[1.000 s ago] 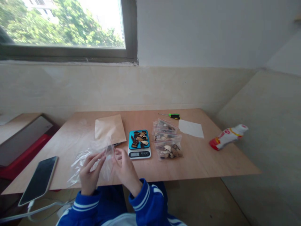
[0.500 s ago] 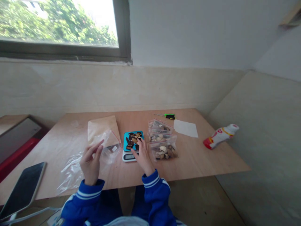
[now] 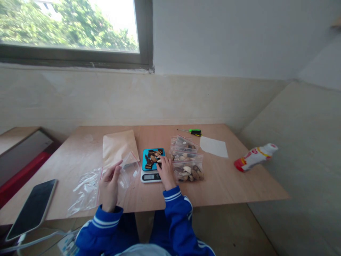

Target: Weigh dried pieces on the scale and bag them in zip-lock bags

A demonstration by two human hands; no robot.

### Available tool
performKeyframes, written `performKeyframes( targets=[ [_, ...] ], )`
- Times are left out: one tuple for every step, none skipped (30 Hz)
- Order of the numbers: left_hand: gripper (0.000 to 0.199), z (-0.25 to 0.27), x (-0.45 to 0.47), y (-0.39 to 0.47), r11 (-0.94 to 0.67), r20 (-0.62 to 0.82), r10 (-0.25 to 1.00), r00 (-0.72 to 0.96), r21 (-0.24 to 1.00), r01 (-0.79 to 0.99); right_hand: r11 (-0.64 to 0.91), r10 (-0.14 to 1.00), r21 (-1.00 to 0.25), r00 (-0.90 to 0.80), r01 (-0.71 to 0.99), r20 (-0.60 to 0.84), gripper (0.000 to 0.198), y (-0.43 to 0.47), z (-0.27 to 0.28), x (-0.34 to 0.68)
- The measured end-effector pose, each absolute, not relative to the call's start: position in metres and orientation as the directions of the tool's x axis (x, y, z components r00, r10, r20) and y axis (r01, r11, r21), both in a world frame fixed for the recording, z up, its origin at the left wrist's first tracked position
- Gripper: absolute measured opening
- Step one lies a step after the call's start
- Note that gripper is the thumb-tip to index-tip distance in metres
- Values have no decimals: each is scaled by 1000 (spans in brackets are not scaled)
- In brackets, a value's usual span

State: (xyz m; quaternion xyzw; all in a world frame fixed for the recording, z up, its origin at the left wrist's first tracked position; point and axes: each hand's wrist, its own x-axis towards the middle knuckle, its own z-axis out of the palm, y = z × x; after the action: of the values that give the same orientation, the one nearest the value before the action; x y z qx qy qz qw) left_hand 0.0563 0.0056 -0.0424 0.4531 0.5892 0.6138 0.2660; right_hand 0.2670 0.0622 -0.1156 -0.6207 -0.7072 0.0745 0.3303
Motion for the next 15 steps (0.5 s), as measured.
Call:
performKeyframes(
  targets=[
    [35, -43, 57, 5, -160, 234, 864, -447, 967, 197, 239, 919, -526, -15, 816, 394, 34, 63, -117, 268],
    [35, -43, 58, 5, -157, 226, 865, -447, 970, 188, 254, 912, -539, -13, 803, 410, 33, 63, -117, 268],
    [35, -44, 58, 5, -155, 220, 867, -447, 972, 178, 263, 907, -553, -6, 791, 422, 33, 64, -117, 269],
    [35, -44, 59, 5, -154, 215, 869, -447, 974, 168, 268, 902, -566, 4, 779, 432, 32, 64, -117, 269],
    [35, -45, 59, 4, -149, 206, 871, -446, 976, 159, 270, 898, -578, 14, 770, 440, 31, 64, -116, 269],
    [35, -46, 60, 4, -140, 194, 874, -445, 979, 151, 273, 895, -588, 24, 761, 446, 31, 65, -116, 269],
    [35, -46, 60, 4, -129, 180, 879, -442, 981, 142, 277, 892, -601, 33, 749, 451, 30, 65, -115, 268],
    [35, -47, 61, 3, -119, 166, 883, -439, 984, 133, 280, 889, -617, 43, 735, 455, 29, 65, -114, 268],
    [36, -47, 61, 3, -109, 153, 888, -433, 986, 124, 282, 888, -634, 55, 720, 457, 28, 65, -114, 267],
    [36, -47, 61, 3, -102, 142, 892, -428, 988, 116, 282, 886, -650, 68, 705, 458, 27, 65, -113, 267],
    [36, -47, 62, 3, -97, 134, 896, -422, 989, 108, 279, 885, -663, 81, 695, 458, 26, 65, -113, 267],
    [36, -47, 62, 3, -96, 129, 900, -416, 990, 101, 275, 884, -669, 93, 690, 459, 25, 65, -112, 267],
    [36, -47, 62, 3, -96, 126, 904, -409, 991, 95, 269, 883, -675, 105, 687, 457, 25, 65, -112, 268],
    [36, -46, 62, 3, -96, 125, 907, -402, 991, 90, 260, 884, -688, 120, 677, 452, 25, 64, -111, 269],
    [36, -46, 62, 3, -97, 125, 909, -397, 991, 89, 249, 887, -712, 142, 656, 440, 25, 63, -110, 270]
  ],
)
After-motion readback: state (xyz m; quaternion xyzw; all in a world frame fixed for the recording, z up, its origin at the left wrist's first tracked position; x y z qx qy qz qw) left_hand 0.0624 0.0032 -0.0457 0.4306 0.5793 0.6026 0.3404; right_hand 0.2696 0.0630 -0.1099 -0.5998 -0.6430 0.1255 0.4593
